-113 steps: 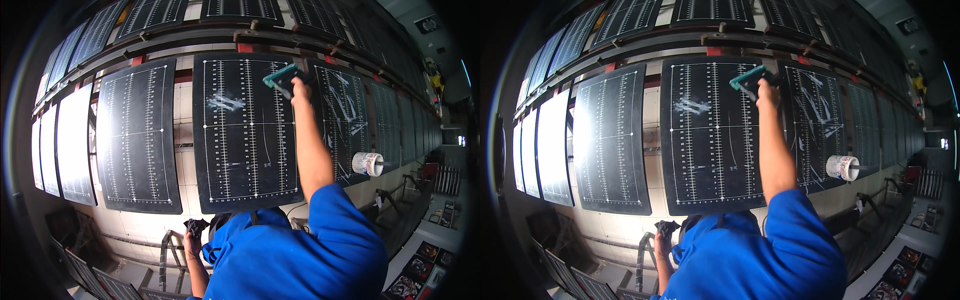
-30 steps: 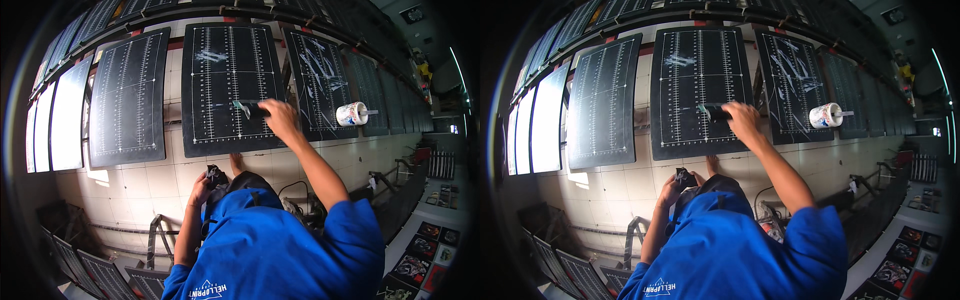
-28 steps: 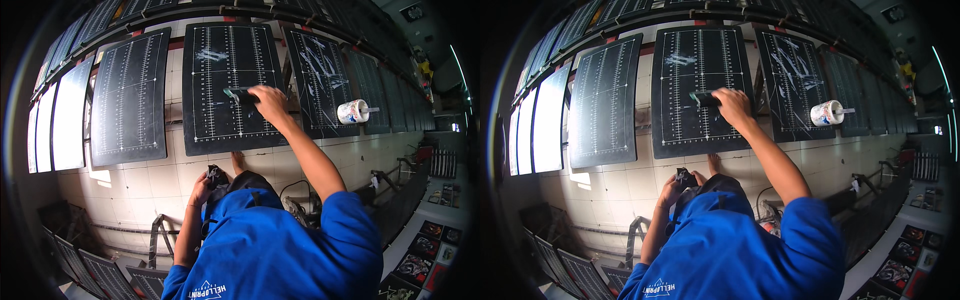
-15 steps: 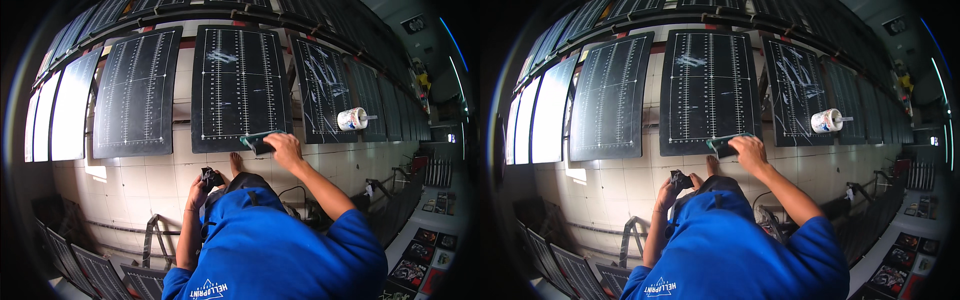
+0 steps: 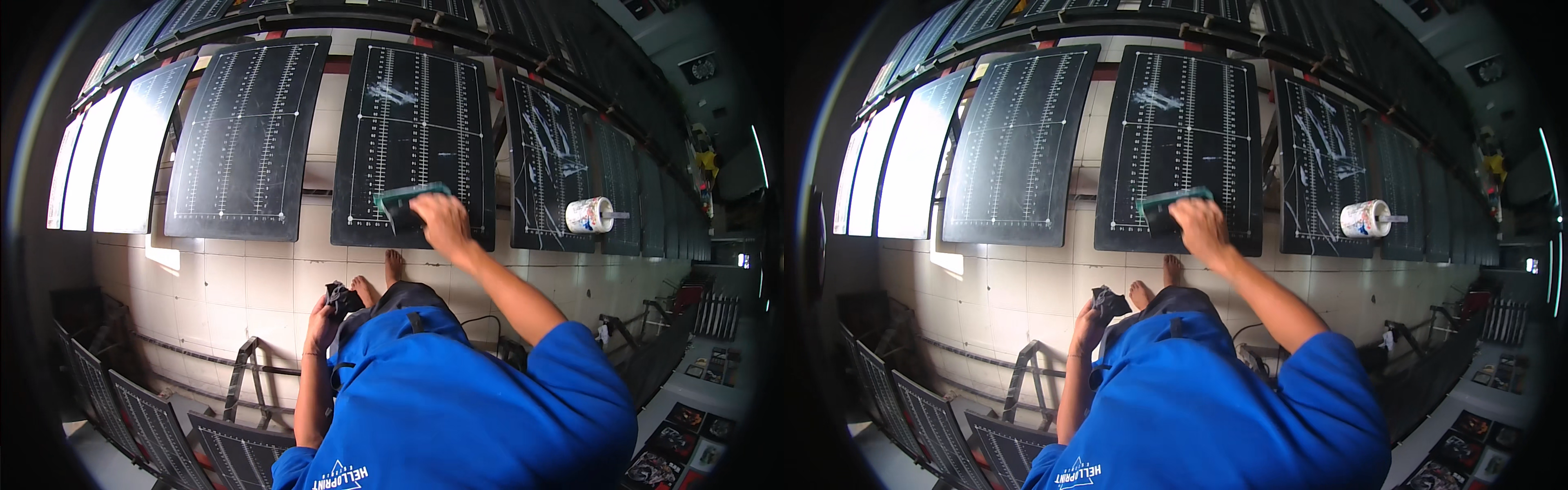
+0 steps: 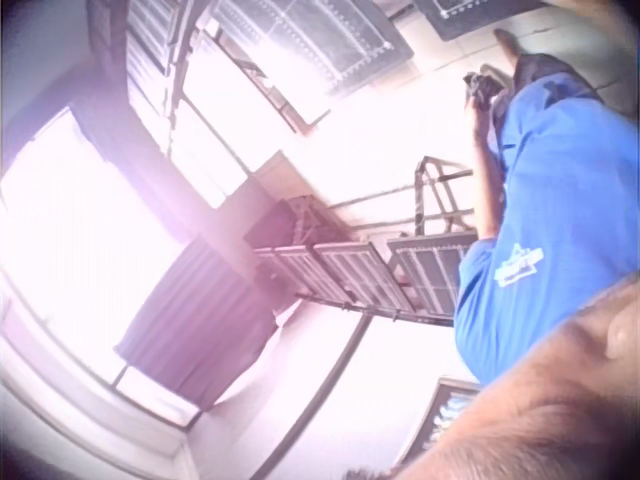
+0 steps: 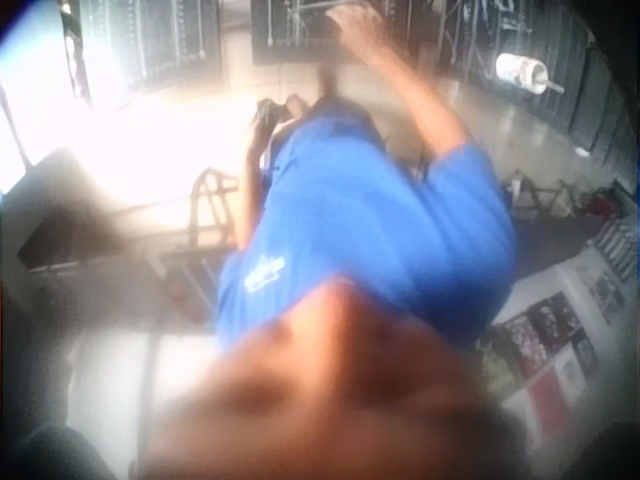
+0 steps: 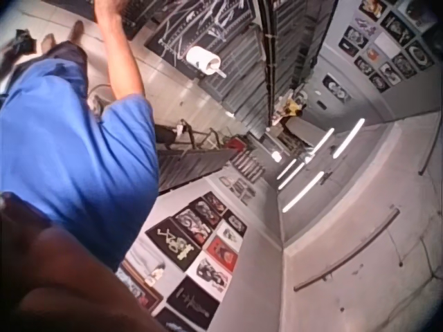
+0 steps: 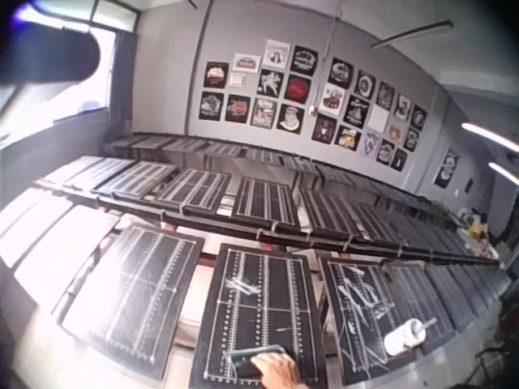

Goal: The person uses a green squeegee to spread a white cleaning solution across several large, black, gridded screens. They repeatedly wipe the surfaces and occasionally use a dark cloth to clean the squeegee blade.

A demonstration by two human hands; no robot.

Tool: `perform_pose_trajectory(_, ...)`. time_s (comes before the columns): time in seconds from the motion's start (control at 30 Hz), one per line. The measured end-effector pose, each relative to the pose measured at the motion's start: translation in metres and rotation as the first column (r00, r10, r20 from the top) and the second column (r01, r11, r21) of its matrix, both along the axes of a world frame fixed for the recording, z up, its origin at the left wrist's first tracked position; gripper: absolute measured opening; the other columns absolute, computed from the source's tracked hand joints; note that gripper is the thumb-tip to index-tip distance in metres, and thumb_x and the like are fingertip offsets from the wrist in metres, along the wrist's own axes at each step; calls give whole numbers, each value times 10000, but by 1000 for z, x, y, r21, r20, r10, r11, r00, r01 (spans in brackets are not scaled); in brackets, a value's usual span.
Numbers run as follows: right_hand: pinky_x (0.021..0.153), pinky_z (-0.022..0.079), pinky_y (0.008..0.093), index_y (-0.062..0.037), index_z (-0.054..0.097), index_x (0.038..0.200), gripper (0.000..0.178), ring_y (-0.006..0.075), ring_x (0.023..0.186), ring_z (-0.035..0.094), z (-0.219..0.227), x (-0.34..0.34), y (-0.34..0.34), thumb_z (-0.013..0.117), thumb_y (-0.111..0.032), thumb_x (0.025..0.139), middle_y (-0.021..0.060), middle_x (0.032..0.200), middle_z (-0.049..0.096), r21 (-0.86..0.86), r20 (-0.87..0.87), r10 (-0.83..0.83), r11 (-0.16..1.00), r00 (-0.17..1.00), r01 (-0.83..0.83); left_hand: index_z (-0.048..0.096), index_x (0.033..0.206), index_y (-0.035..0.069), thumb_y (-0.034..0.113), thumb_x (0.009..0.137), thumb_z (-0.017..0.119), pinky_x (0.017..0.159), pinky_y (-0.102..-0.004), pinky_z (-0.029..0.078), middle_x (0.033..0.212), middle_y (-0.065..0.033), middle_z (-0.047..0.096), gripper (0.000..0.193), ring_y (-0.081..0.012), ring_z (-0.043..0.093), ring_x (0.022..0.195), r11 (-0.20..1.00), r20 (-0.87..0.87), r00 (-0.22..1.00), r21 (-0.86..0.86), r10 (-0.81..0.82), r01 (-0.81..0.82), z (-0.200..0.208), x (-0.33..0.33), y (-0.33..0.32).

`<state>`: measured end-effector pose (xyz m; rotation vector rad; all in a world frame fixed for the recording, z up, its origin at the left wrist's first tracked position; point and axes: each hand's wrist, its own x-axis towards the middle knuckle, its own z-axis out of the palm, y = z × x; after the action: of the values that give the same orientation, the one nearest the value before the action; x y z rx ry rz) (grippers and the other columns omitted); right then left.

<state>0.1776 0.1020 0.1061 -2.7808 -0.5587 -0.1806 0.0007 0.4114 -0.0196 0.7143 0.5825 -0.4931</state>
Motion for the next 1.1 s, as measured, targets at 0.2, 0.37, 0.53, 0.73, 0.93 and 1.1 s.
perform_pose_trajectory(0.2,891,505,442,-185,728,1030,360,274,981,675,35,16,-39,586,8,761,21,1070,717,-10,-200,-58,998,978,57,523,1309,-31,-85,817,397,980,-360,518,1198,-153,631,511,-248,642,1085,994,-5,994,-32,109,-109,-22,-8,7)
perform_pose_trajectory(0.37,901,502,429,-153,715,1047,319,291,997,666,27,141,-88,654,-12,767,50,1077,711,-35,120,-183,981,976,188,526,1308,-23,-84,823,404,965,-351,523,1178,-144,633,504,-239,645,1055,997,-34,996,-5,82,-82,-11,-3,4)
perform_pose_trajectory(0.53,877,520,444,-146,668,1135,455,303,1007,639,-4,58,-76,623,36,720,35,1156,674,-71,56,-178,981,982,182,524,1306,-21,-83,820,406,966,-357,525,1181,-147,629,504,-243,642,1052,994,-47,993,10,107,-107,-16,-13,4)
perform_pose_trajectory(0.73,903,513,442,-149,715,1069,401,249,1065,653,28,-38,-63,663,23,710,24,1149,692,-19,-298,-104,995,949,103,523,1286,-24,-67,808,411,941,-354,530,1157,-145,633,493,-235,642,1042,979,-67,976,14,205,-205,-30,-24,-3)
perform_pose_trajectory(0.93,899,523,436,-136,684,1103,350,295,1042,657,22,149,-42,672,-23,772,46,1126,683,31,78,-158,987,984,156,523,1283,-24,-57,815,414,938,-338,524,1144,-140,640,481,-236,647,1023,977,-39,977,35,210,-208,-14,-23,-1)
perform_pose_trajectory(1.1,819,544,452,-134,703,1033,202,311,938,674,-5,175,-20,558,-96,897,75,1012,687,-88,149,-219,968,964,234,511,1301,-25,-59,810,409,972,-345,512,1182,-149,630,503,-246,638,1070,962,-34,963,71,268,-265,3,-36,9)
